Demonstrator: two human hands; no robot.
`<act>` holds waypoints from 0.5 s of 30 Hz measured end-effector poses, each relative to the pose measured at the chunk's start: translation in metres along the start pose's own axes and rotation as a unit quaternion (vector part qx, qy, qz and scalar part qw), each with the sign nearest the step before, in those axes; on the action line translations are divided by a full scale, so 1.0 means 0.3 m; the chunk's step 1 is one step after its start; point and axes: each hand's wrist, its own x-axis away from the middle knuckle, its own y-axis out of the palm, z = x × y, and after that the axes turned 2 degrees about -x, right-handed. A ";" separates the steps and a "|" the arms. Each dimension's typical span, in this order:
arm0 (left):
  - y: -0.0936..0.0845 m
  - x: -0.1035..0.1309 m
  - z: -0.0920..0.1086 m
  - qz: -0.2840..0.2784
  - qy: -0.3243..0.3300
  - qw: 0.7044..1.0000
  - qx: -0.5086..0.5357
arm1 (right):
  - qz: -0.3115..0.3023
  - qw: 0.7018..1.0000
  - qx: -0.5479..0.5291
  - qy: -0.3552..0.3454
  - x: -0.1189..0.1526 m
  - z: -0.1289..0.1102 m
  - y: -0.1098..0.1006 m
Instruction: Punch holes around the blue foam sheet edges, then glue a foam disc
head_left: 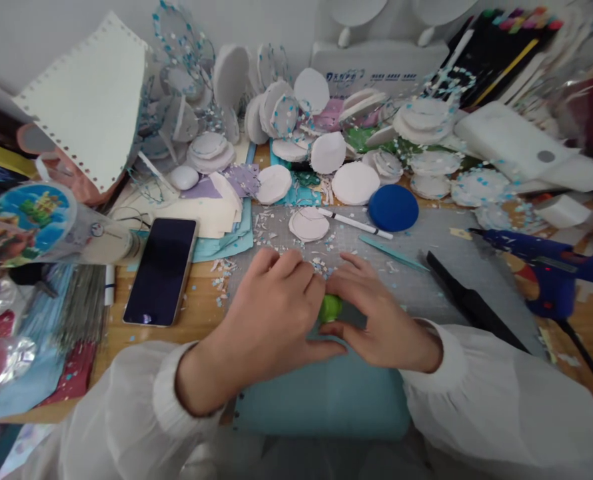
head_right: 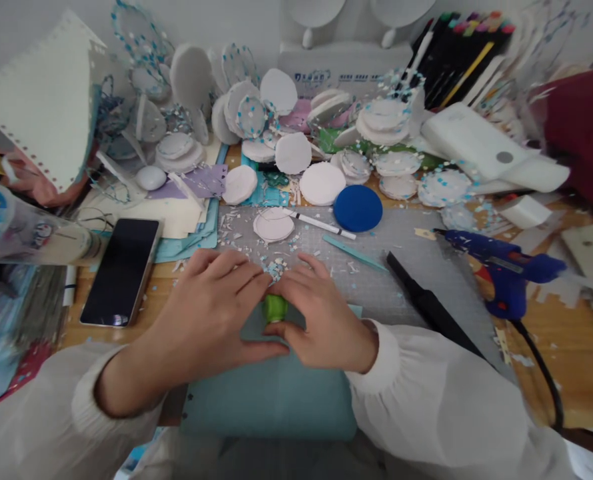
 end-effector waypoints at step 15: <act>-0.008 -0.034 -0.018 -0.075 0.027 0.997 -0.019 | 0.036 0.999 0.007 -0.025 0.005 0.026 0.008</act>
